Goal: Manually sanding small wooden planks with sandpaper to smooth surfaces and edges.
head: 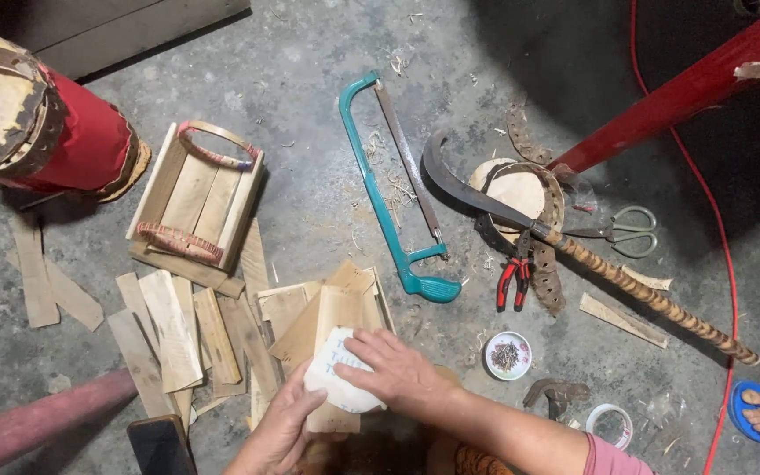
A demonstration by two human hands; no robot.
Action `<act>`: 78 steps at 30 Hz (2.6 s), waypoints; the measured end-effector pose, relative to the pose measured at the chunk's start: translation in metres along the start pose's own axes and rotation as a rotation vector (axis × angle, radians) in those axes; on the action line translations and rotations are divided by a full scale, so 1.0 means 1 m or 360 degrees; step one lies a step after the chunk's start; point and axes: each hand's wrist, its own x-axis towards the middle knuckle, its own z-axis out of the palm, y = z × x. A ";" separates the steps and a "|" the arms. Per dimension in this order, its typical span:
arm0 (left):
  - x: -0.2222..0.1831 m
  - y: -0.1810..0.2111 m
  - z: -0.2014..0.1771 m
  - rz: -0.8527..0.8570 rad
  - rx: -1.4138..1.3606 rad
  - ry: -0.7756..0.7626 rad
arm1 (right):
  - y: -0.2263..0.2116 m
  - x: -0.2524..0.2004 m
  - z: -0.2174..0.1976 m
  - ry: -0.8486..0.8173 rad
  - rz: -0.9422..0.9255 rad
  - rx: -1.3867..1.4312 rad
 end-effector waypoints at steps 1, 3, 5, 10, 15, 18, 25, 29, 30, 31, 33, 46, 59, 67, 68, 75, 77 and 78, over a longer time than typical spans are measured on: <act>0.001 -0.001 0.000 -0.0001 0.0000 0.0001 | 0.000 0.001 -0.002 0.0000 0.0000 0.0001; 0.002 -0.004 -0.001 0.0056 0.0000 0.0106 | 0.000 0.003 -0.006 0.0037 -0.0102 -0.0075; 0.003 -0.005 -0.005 0.0055 0.0001 0.0066 | 0.000 0.004 -0.004 -0.0009 -0.0092 -0.0084; 0.008 -0.003 -0.006 0.0063 0.0096 0.0330 | -0.012 0.006 -0.033 -0.0085 0.0007 0.0136; 0.011 -0.008 -0.012 0.0426 0.0914 0.0483 | -0.025 0.021 -0.046 -0.0268 0.0958 0.0758; 0.011 -0.008 -0.006 0.0503 0.1032 0.0462 | -0.004 0.015 -0.012 -0.0281 0.1219 0.1000; 0.010 -0.013 0.006 0.0291 0.1033 0.0181 | -0.010 0.004 0.020 -0.0091 0.1212 0.2056; 0.003 -0.006 0.013 0.0189 0.1147 0.0192 | -0.015 -0.003 0.023 0.0083 0.1282 0.2156; 0.001 -0.002 0.016 0.0101 0.1117 0.0168 | -0.015 -0.004 0.025 0.0091 0.1304 0.2123; 0.002 -0.005 0.011 0.0099 0.1113 0.0171 | -0.009 -0.003 0.028 0.0086 0.1305 0.2124; 0.004 -0.009 -0.001 0.0274 0.1527 -0.0007 | 0.002 -0.001 0.034 0.0313 0.1441 0.1956; 0.007 -0.004 -0.010 0.0305 0.1676 0.0106 | -0.015 0.001 0.014 -0.0153 0.1514 0.1703; 0.009 -0.001 -0.024 0.0238 0.1391 0.0087 | 0.050 -0.026 0.024 0.1175 0.1485 0.2304; 0.061 -0.023 -0.101 0.0963 0.1901 0.0520 | 0.092 -0.108 0.132 0.0797 0.1876 0.1440; 0.058 -0.010 -0.102 0.1105 0.2043 0.0634 | 0.106 -0.132 0.177 0.0602 0.1601 0.1324; -0.212 0.101 -0.052 0.1748 0.0770 0.0709 | 0.087 -0.211 0.269 0.0187 0.1199 0.0276; -0.185 0.094 -0.021 0.1981 0.1271 0.1114 | 0.083 -0.210 0.272 0.0390 0.1040 0.0229; -0.170 0.091 -0.005 0.2169 0.1768 0.1545 | 0.085 -0.207 0.273 0.0581 0.0877 0.0179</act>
